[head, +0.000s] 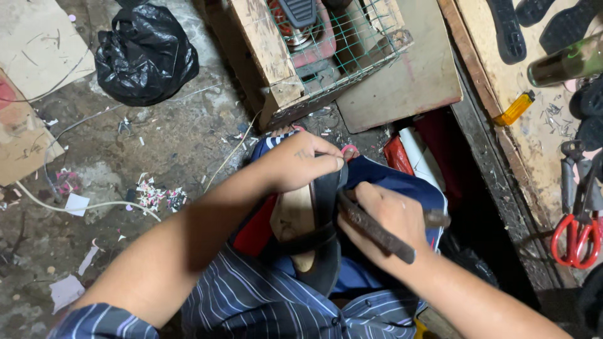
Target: The person sits on the floor holding a sandal with a rubber sole and hammers along the sole edge with a hammer to seat it, then trims the sole edge with a blade. They pick up scissors, then use a thin stick to apply glue from a container onto the sole edge of the sandal.
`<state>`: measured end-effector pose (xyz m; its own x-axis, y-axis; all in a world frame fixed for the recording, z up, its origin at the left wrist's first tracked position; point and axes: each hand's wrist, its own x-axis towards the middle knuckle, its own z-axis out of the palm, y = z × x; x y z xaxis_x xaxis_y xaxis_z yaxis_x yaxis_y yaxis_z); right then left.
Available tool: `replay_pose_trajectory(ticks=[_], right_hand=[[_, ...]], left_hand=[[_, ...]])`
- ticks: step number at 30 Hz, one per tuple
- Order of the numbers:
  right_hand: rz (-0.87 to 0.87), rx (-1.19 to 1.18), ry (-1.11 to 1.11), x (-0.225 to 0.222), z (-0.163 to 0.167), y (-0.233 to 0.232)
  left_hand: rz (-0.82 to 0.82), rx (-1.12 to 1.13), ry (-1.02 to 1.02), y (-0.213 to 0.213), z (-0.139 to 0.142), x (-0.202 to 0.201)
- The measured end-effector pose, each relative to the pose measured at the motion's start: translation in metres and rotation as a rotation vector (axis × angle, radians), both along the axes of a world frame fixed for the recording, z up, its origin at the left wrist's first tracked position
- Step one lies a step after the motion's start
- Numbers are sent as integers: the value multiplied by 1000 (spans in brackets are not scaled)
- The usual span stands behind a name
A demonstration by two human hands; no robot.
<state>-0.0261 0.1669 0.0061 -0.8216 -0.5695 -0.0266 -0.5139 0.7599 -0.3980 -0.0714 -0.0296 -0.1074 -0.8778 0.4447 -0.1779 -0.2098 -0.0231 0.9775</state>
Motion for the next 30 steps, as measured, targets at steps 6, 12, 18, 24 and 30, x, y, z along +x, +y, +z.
replay_pose_trajectory(ticks=[6,12,18,24,30], right_hand=[[-251,-296,-151,8,-19,9],[-253,-326,-231,-1,-27,37],[-102,-277,-167,-16,-24,35],[82,-126,-91,-51,-11,23],[199,111,-79,-70,2,6]], left_hand=[[-28,201,-18,4,2,2],[-77,9,99,0,6,5],[-105,54,110,3,-3,2],[-98,105,-4,1,-9,-6],[-158,282,-6,-5,-7,-12]])
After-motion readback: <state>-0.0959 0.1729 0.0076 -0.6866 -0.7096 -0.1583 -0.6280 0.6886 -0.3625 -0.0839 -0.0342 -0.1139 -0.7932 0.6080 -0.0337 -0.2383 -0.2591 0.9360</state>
